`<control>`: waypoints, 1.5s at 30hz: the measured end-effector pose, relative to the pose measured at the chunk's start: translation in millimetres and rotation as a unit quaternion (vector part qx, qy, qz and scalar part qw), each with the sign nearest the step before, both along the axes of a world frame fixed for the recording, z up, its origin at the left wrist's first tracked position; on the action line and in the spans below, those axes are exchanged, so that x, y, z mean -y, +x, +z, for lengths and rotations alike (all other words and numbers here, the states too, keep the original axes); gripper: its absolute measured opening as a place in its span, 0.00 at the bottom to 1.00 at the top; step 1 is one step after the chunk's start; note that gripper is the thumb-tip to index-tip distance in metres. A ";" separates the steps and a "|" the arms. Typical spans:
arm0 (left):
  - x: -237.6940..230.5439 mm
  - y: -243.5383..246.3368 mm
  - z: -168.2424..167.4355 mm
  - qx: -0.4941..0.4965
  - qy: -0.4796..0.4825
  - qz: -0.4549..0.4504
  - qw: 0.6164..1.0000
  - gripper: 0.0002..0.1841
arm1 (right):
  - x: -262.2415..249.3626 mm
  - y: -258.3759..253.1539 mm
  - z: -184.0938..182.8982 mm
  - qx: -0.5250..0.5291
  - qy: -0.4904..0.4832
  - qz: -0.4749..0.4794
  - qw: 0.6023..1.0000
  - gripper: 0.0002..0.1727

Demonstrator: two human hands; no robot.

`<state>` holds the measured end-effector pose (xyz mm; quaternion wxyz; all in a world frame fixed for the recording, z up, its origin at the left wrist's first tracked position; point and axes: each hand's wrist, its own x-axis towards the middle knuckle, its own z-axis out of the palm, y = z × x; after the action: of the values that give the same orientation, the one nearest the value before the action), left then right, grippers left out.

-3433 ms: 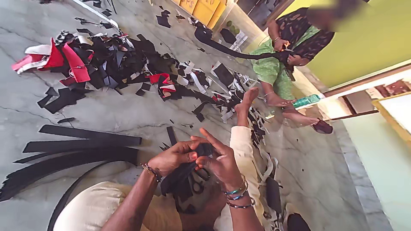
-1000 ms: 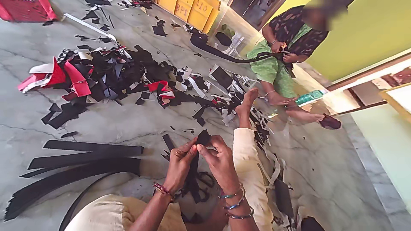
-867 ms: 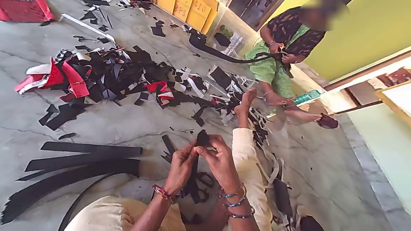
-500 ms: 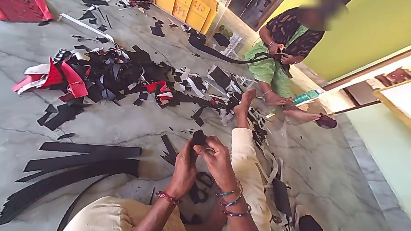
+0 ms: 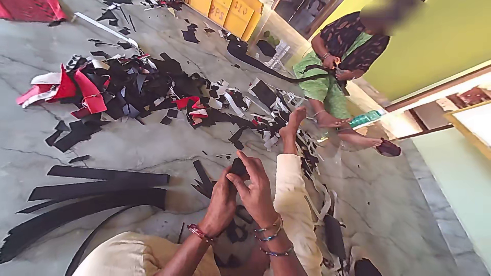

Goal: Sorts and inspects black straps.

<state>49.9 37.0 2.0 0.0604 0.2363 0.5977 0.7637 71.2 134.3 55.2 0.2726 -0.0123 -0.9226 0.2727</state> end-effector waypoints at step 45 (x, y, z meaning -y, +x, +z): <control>-5.2 1.4 4.1 -0.071 -0.143 0.193 0.968 0.19 | 29.6 -1.9 -18.9 -0.155 -0.198 -0.029 0.967 0.25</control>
<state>51.3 42.2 6.1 -0.0979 0.1590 0.7376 0.6489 69.3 104.7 36.3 0.4125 -0.0500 -0.7959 0.4403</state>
